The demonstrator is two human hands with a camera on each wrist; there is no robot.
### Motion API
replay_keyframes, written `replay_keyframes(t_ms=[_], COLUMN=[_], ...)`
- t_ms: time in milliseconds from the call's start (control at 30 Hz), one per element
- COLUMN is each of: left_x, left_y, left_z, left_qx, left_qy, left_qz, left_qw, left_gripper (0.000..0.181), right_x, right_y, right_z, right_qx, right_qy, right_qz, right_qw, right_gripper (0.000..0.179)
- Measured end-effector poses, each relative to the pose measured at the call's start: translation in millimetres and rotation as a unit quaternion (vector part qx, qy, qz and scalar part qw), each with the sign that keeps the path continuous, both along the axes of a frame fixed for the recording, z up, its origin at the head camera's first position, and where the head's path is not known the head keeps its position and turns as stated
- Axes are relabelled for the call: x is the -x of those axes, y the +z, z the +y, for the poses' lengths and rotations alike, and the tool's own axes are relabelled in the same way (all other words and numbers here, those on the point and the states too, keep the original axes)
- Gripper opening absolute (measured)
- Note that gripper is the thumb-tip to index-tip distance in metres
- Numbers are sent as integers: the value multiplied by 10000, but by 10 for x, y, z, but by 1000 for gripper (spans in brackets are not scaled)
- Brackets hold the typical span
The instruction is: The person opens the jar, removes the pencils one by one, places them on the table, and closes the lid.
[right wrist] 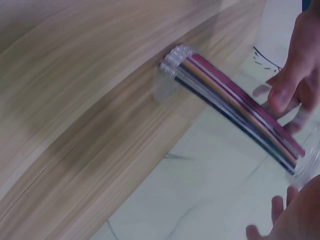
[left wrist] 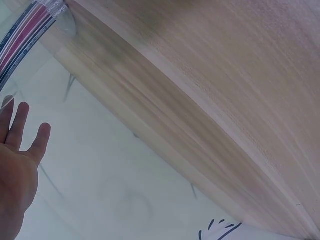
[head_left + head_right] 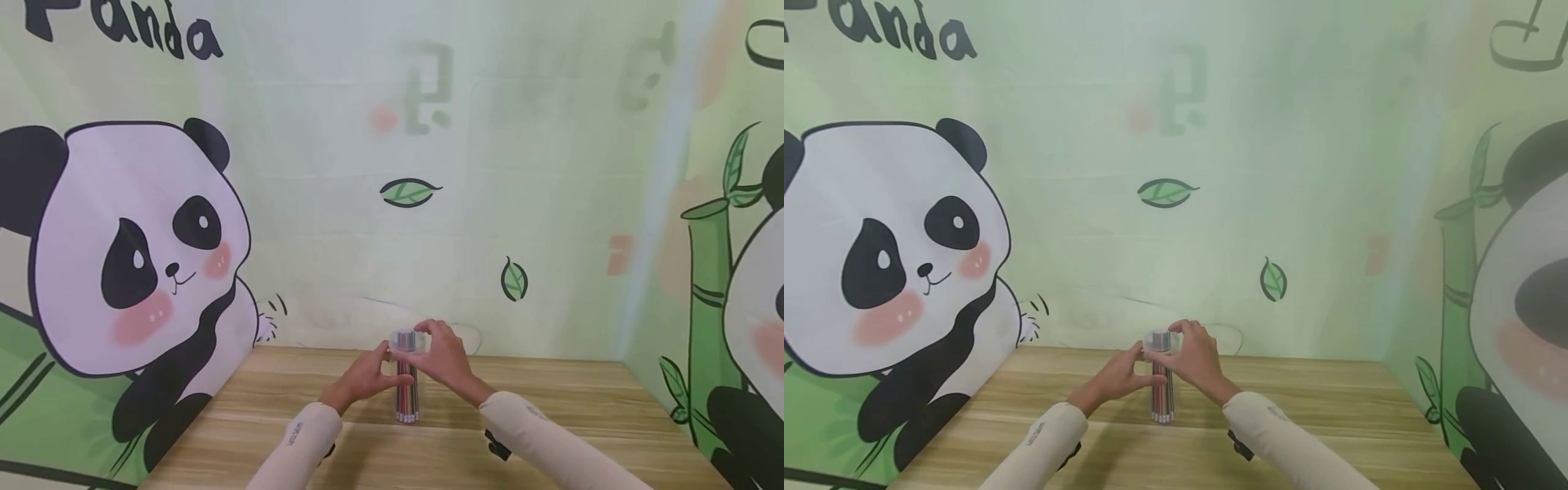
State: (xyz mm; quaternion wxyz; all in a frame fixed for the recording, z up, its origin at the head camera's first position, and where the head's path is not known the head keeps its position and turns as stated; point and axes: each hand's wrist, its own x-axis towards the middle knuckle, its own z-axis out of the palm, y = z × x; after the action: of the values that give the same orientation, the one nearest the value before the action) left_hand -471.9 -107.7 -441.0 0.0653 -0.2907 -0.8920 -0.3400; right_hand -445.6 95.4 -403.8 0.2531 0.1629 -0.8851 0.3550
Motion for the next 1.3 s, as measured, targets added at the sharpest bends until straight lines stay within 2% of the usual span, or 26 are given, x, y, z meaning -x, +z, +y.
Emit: replay_keyframes(t_ms=[100, 267, 500, 667, 900, 1133, 1300], left_x=[5, -1, 12, 8, -4, 6, -4], left_y=[0, 0, -8, -10, -15, -29, -14], left_z=[10, 8, 1, -8, -10, -15, -17], left_qx=[15, 5, 0, -21, -42, -5, 23], left_qy=[-22, -69, -79, -42, 2, -61, -60], left_qz=[12, 51, 40, 7, -39, 82, 71], left_qw=[10000, 10000, 10000, 10000, 10000, 9999, 10000], left_gripper=[73, 72, 76, 77, 75, 77, 78], right_x=[-7, -20, -29, -46, -7, -22, -36], right_y=[-1, 2, -18, -7, -10, 9, 33], right_z=[-36, -57, -90, -89, -54, -33, -63], right_qx=[47, 33, -55, 19, 96, 63, -26], right_qy=[-156, -73, -268, -325, -20, 335, 20], right_qz=[53, -154, -89, 2, 126, 102, -111], right_qw=[9999, 9998, 9996, 9995, 9999, 9994, 9999], right_gripper=[62, 50, 70, 68, 63, 62, 73])
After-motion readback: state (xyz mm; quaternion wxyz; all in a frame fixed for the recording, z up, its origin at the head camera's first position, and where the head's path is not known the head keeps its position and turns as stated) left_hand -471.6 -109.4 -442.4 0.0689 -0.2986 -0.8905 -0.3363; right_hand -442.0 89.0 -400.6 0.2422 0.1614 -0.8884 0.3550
